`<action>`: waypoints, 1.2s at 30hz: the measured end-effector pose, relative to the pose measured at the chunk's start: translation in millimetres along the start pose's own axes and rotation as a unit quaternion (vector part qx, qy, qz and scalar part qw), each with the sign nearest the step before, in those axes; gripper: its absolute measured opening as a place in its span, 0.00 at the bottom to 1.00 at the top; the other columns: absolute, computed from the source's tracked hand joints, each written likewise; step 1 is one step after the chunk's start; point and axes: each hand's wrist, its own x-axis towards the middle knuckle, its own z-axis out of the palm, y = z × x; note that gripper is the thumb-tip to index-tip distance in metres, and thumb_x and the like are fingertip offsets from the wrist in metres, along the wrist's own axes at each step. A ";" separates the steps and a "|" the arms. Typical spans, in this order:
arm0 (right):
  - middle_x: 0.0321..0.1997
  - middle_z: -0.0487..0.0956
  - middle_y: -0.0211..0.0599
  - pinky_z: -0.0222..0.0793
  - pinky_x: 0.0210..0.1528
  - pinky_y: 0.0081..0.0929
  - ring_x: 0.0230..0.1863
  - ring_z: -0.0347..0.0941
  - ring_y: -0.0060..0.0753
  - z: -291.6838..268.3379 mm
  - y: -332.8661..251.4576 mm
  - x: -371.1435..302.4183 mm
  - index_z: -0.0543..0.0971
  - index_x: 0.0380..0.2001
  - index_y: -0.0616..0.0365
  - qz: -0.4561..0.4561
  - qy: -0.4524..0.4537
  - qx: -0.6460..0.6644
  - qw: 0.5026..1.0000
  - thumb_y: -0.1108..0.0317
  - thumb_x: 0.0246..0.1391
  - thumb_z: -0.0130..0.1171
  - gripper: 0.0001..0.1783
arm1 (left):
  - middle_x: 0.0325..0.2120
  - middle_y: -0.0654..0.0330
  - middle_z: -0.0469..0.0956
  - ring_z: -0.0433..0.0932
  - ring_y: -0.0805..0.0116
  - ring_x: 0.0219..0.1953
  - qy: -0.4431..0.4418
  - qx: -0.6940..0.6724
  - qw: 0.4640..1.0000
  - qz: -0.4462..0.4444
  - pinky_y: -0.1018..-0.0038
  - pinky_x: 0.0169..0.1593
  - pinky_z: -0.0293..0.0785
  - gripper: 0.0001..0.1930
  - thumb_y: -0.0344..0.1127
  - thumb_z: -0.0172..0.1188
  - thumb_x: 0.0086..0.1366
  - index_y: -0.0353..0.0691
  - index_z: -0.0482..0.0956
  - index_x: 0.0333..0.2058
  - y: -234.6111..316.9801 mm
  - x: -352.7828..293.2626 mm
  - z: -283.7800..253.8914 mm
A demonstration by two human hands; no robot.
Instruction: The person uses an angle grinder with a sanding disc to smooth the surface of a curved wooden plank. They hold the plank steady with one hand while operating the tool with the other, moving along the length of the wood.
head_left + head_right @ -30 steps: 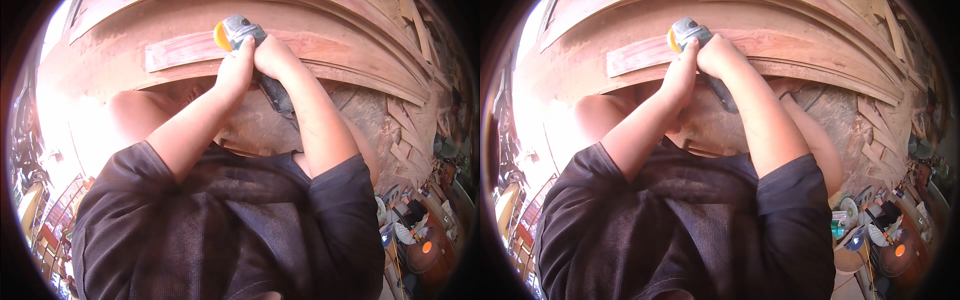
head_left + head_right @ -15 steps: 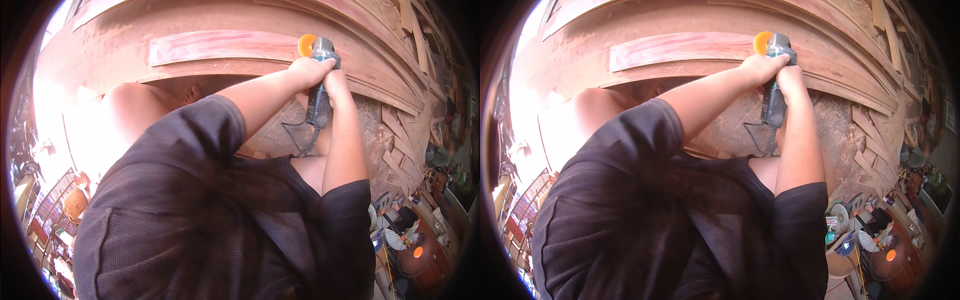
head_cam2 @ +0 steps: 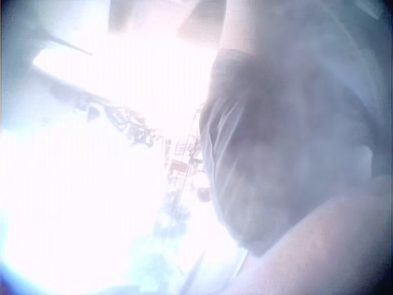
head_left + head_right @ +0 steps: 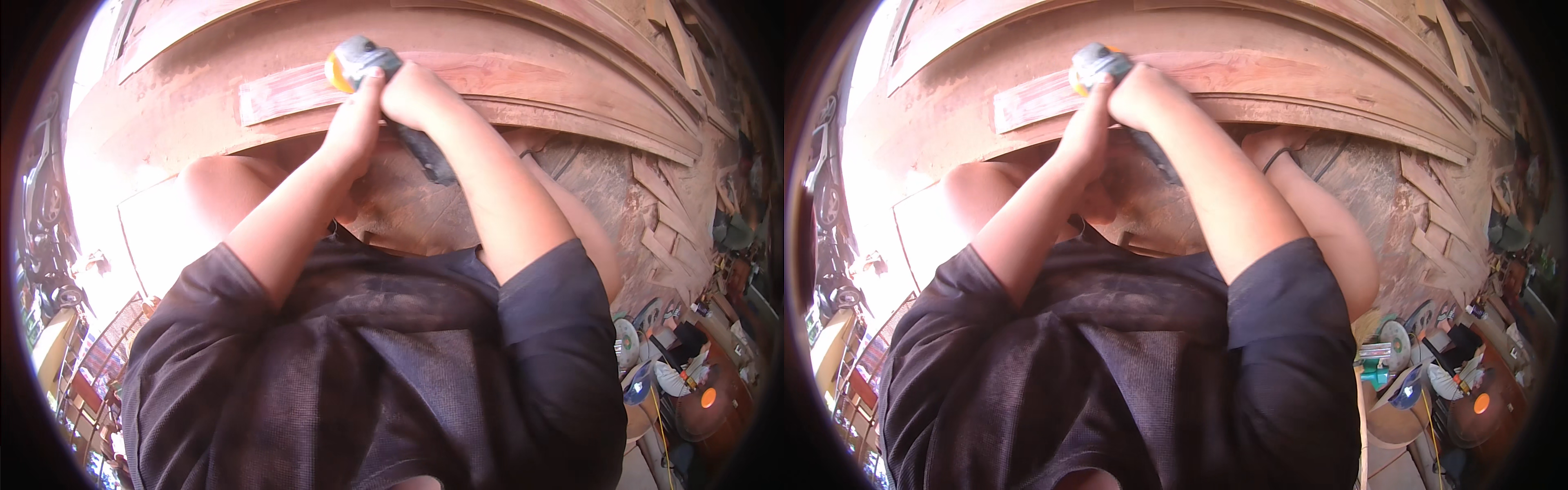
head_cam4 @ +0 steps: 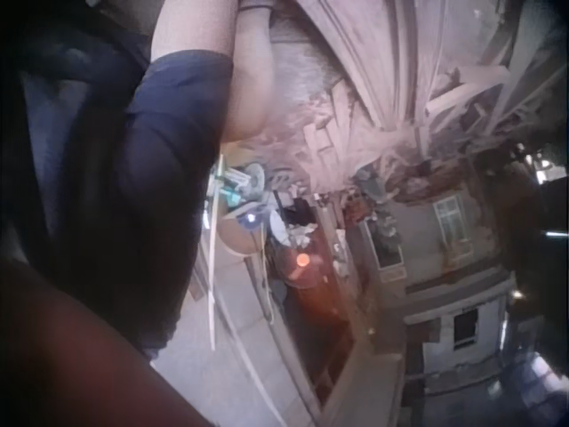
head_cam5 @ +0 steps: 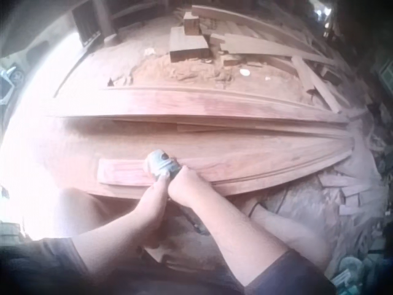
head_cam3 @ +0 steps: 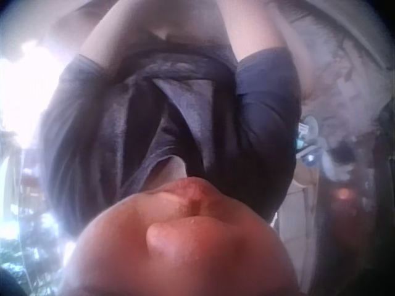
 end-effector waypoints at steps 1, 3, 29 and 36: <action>0.58 0.85 0.57 0.76 0.64 0.42 0.62 0.82 0.51 -5.0 21.8 4.6 0.85 0.57 0.59 0.005 0.005 0.015 1.000 0.43 0.62 0.62 0.33 | 0.64 0.39 0.73 0.79 0.42 0.59 -0.036 0.007 0.999 -0.007 0.49 0.62 0.79 0.43 0.69 0.49 0.76 0.33 0.68 0.69 0.5 1.9 14.3; 0.57 0.86 0.56 0.76 0.63 0.42 0.61 0.83 0.48 -22.2 65.1 6.5 0.84 0.58 0.60 -0.003 0.027 0.041 0.999 0.48 0.67 0.59 0.28 | 0.60 0.35 0.77 0.82 0.40 0.57 -0.091 0.019 0.995 -0.043 0.49 0.62 0.80 0.46 0.70 0.49 0.75 0.26 0.68 0.67 12.4 -5.0 58.5; 0.58 0.85 0.59 0.77 0.64 0.47 0.62 0.82 0.55 -11.6 61.0 -45.0 0.81 0.57 0.66 0.053 -0.004 -0.021 0.998 0.48 0.64 0.59 0.32 | 0.59 0.48 0.80 0.81 0.55 0.58 -0.001 0.010 0.998 -0.060 0.56 0.58 0.81 0.42 0.70 0.46 0.77 0.34 0.72 0.67 -12.4 -58.9 66.7; 0.51 0.87 0.59 0.78 0.57 0.43 0.54 0.86 0.52 -55.7 158.7 -44.5 0.85 0.52 0.66 0.061 0.070 0.106 0.990 0.47 0.59 0.68 0.31 | 0.48 0.44 0.84 0.86 0.53 0.47 -0.126 0.053 0.989 -0.062 0.57 0.50 0.87 0.41 0.70 0.53 0.73 0.27 0.79 0.55 -30.7 -16.0 152.0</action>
